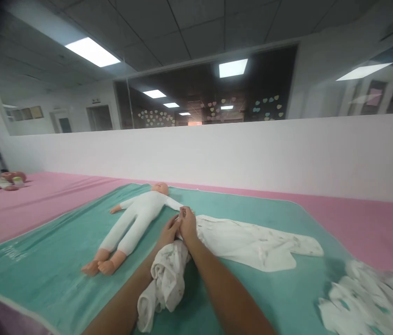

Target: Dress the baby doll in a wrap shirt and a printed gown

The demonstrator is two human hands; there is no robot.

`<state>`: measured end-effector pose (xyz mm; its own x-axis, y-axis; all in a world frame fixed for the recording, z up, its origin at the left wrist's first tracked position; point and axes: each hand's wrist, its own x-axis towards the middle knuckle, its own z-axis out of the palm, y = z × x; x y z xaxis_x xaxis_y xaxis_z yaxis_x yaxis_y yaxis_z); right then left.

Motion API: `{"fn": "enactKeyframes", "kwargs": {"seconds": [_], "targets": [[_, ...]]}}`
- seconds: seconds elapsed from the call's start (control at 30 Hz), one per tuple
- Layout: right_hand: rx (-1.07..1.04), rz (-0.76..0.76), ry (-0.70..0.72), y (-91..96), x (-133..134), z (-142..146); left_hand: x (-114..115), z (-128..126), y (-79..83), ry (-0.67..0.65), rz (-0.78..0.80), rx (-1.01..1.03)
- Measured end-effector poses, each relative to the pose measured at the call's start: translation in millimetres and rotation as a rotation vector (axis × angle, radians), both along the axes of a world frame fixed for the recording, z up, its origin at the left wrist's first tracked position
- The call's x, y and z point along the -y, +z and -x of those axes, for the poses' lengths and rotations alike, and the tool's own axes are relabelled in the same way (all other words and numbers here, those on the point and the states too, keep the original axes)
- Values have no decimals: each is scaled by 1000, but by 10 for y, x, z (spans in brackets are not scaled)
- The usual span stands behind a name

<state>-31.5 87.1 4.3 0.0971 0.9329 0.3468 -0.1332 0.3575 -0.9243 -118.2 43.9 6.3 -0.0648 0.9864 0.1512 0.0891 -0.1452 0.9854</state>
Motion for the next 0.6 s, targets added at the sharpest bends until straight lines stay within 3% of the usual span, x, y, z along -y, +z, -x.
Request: {"fn": "enactKeyframes", "kwargs": {"seconds": [0.13,0.2,0.3,0.4,0.5,0.6], "targets": [[176,-99,-120,-65,323,-911,31,-4,-6,10,35,-180],[408,-158,-246,-105,452,-1484,44,13,-9,17,52,-234],[651,-39,-521,-165,649,-2389,67,30,12,26,71,-423],[1015,231,-694,-174,854,-3088,100,26,60,-27,107,-535],[1228,452,-678,-113,992,-3352,126,15,99,-62,113,-545],[1293,512,-616,-18,1032,-3262,116,9,99,-72,79,-548]]}}
